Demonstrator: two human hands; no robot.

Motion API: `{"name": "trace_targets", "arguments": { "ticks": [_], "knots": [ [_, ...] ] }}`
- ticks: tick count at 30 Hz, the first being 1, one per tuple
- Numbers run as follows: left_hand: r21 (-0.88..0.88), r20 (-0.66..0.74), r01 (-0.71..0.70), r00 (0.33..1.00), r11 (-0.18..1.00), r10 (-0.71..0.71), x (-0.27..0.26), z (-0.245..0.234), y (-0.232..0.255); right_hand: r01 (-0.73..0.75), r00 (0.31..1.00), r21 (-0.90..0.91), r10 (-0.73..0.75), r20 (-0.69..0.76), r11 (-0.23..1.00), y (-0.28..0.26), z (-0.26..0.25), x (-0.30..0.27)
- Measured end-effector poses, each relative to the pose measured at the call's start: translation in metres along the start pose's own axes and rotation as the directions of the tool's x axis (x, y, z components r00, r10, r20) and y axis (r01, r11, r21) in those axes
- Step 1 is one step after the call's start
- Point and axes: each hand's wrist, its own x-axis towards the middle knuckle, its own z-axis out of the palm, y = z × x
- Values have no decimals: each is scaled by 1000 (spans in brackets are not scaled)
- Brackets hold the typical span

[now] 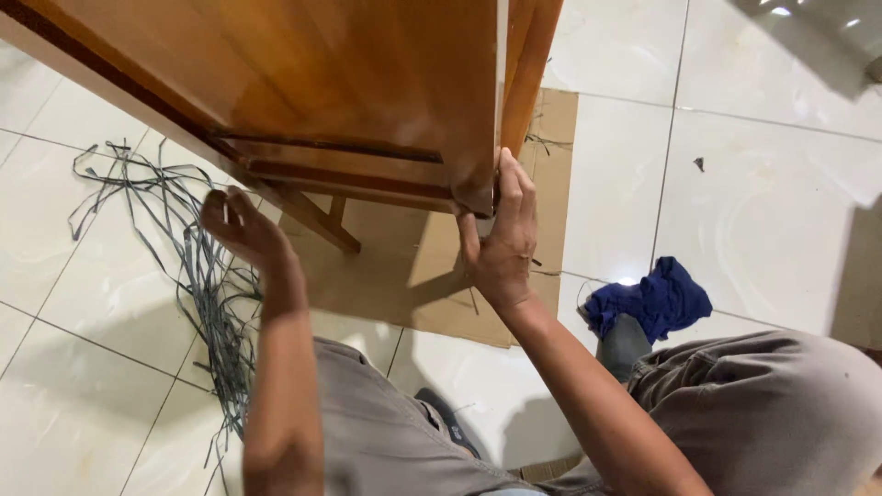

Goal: Wrapping a wooden chair leg with cardboard and securing it with plastic ties

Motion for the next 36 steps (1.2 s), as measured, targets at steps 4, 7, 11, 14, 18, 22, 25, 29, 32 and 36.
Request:
{"name": "trace_targets", "arguments": {
  "ticks": [4,7,11,14,18,22,25,29,32,36],
  "knots": [
    [-38,125,97,988,995,-92,47,11,-60,20,999,-112,-14,51,994,10,1,4],
    [33,273,87,958,996,-93,56,21,-7,12,993,-100,0,116,995,22,1,9],
    [-201,369,239,917,950,-153,50,28,10,41,989,-142,-20,146,989,41,3,10],
    [-206,411,248,900,947,-146,45,28,26,34,984,-154,-6,179,988,56,4,19],
    [-155,446,186,889,970,-99,44,42,25,79,968,-208,-25,250,975,108,10,35],
    [-226,468,229,878,947,-101,31,59,54,82,951,-289,11,308,954,161,13,64],
    [-223,515,291,845,930,-141,13,67,96,102,947,-314,5,321,944,181,4,93],
    [-119,608,381,758,917,-236,-4,77,104,5,919,-468,180,350,884,195,-13,125],
    [-67,655,393,711,917,-257,-22,74,107,-23,932,-470,189,309,882,201,-15,129],
    [-263,623,401,765,877,-164,-49,64,114,-55,988,-273,91,122,960,180,-2,107]
  ]
}}
